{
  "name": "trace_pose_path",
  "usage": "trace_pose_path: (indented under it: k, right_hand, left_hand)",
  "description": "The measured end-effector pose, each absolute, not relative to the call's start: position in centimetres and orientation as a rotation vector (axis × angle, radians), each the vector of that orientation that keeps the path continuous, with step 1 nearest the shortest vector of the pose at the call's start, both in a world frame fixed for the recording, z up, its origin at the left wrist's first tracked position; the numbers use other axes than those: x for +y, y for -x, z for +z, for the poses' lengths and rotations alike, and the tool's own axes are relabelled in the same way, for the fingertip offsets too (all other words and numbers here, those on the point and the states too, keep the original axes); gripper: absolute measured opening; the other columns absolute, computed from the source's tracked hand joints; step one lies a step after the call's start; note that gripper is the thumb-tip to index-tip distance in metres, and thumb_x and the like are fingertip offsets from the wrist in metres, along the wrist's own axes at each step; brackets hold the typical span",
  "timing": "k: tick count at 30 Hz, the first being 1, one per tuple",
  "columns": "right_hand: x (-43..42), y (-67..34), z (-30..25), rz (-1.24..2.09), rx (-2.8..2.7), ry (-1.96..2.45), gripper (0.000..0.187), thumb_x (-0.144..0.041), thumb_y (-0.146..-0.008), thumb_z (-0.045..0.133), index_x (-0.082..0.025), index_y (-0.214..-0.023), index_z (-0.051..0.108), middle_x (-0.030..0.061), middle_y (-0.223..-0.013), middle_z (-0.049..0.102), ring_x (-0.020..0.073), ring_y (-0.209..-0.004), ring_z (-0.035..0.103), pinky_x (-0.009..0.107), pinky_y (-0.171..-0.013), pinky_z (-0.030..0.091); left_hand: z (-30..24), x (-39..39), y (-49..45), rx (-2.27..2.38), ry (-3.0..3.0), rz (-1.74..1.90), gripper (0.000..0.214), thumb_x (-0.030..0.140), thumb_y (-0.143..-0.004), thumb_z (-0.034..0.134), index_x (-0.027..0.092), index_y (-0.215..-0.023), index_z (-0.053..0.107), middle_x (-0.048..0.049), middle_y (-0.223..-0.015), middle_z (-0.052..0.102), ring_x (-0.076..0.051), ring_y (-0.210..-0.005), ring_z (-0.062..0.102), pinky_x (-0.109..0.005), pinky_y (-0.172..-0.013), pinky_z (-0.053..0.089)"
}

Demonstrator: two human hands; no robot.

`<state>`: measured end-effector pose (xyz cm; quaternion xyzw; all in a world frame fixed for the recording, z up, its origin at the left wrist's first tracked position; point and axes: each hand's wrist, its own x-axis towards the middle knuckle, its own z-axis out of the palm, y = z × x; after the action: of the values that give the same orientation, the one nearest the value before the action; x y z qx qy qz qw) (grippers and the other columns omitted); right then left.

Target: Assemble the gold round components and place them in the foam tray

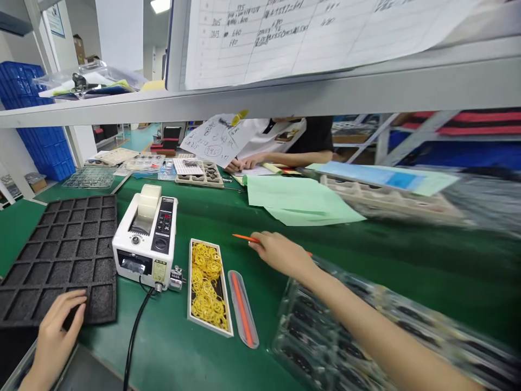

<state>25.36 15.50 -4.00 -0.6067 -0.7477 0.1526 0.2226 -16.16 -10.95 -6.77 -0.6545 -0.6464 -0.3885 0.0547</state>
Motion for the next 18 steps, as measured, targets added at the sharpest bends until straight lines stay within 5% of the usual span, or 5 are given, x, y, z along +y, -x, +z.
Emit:
trace_pose_path:
  k: [4, 8, 14, 18]
  right_hand:
    - [17.0, -22.5, -4.9, 0.13, -2.029, 1.761, 0.025, -0.036, -0.094, 0.058, -0.014, -0.104, 0.061, 0.0064, -0.104, 0.062, 0.0181, -0.091, 0.06, 0.038, -0.081, 0.051]
    - [13.0, -18.5, -5.0, 0.044, -2.202, 1.524, 0.015, -0.022, -0.093, 0.05, -0.015, -0.1, 0.062, 0.0099, -0.097, 0.065, 0.0213, -0.09, 0.06, 0.033, -0.072, 0.049]
    - [5.6, -15.7, -5.5, 0.018, -2.454, 1.068, 0.02, -0.02, -0.089, 0.049, -0.02, -0.103, 0.063, 0.007, -0.096, 0.068, 0.0221, -0.088, 0.062, 0.029, -0.062, 0.047]
    - [4.5, -15.7, -6.0, -0.043, -2.443, 1.005, 0.022, -0.014, -0.085, 0.049, -0.019, -0.102, 0.062, 0.0087, -0.093, 0.069, 0.0243, -0.084, 0.062, 0.032, -0.062, 0.048]
  left_hand:
    - [-9.0, -12.5, 19.8, -1.863, 1.907, -0.754, 0.025, 0.036, -0.085, 0.061, 0.023, -0.106, 0.066, -0.0107, -0.116, 0.07, -0.031, -0.109, 0.066, -0.05, -0.095, 0.053]
    - [-9.8, -13.3, 21.4, -1.784, 2.009, -0.461, 0.046, 0.047, -0.081, 0.065, 0.025, -0.12, 0.061, -0.0128, -0.128, 0.065, -0.035, -0.116, 0.062, -0.053, -0.094, 0.052]
    - [-9.5, -13.8, 22.3, -1.78, 2.013, -0.521, 0.017, 0.031, -0.089, 0.055, 0.025, -0.099, 0.067, -0.0115, -0.125, 0.066, -0.029, -0.102, 0.068, -0.038, -0.076, 0.057]
    - [-8.1, -14.1, 23.4, -1.72, 1.95, -0.599, 0.009, 0.022, -0.089, 0.053, 0.023, -0.094, 0.061, -0.0123, -0.115, 0.069, -0.028, -0.095, 0.069, -0.039, -0.075, 0.056]
